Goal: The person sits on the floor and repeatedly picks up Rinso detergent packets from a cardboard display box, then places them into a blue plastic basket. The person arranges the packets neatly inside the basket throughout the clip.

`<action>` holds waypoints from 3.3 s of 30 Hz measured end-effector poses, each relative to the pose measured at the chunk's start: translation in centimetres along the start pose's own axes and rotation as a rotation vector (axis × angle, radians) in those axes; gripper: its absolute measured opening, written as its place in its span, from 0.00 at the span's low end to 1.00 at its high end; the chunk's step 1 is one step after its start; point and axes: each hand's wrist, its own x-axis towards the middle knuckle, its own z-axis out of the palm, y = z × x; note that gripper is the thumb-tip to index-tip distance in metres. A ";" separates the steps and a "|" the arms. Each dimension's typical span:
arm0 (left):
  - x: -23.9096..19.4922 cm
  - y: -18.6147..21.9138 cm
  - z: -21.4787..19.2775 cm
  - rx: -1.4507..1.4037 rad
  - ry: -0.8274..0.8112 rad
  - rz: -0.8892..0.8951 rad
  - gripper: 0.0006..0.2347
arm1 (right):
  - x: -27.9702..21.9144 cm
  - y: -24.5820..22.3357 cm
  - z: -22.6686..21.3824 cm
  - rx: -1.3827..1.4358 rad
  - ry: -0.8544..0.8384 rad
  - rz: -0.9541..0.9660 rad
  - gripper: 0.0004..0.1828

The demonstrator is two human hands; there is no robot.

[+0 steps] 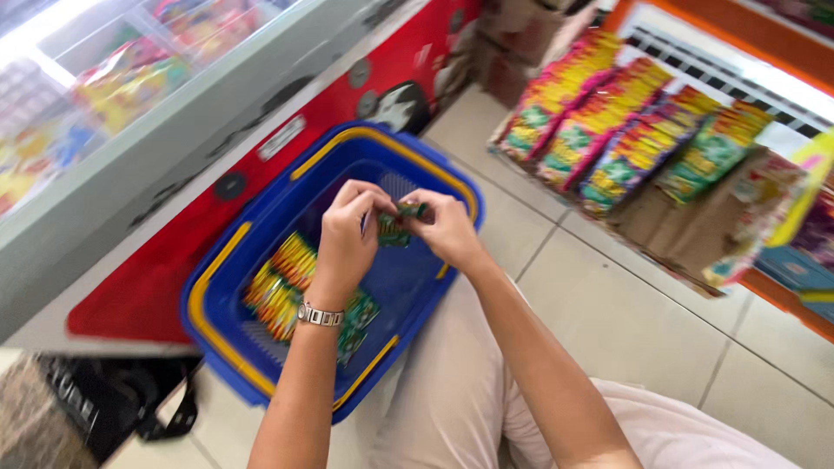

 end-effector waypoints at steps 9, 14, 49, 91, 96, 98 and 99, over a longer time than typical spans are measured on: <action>9.6 12.9 15.4 -0.412 0.139 0.312 0.15 | -4.6 1.8 -23.3 -0.040 0.753 -0.236 0.13; 9.1 13.8 27.7 -0.548 -0.097 0.269 0.22 | -5.8 9.2 -34.4 -0.073 1.043 0.019 0.04; 6.6 9.8 38.4 -0.229 -0.401 0.141 0.17 | -2.2 22.0 -29.6 -0.852 0.943 0.288 0.27; -1.5 -0.1 1.0 0.137 -0.057 -0.180 0.13 | -3.2 -1.8 -2.3 -0.136 0.126 -0.422 0.11; -11.5 -9.3 -5.0 0.447 -0.375 -0.712 0.09 | -2.1 -3.0 7.8 -0.241 -0.423 -0.311 0.10; -15.9 -14.6 -5.0 0.619 -0.585 -0.734 0.09 | -1.5 -2.1 12.0 -0.374 -0.574 -0.277 0.13; -17.4 -16.1 -4.5 0.622 -0.565 -0.763 0.09 | -1.5 -1.9 13.6 -0.374 -0.600 -0.298 0.13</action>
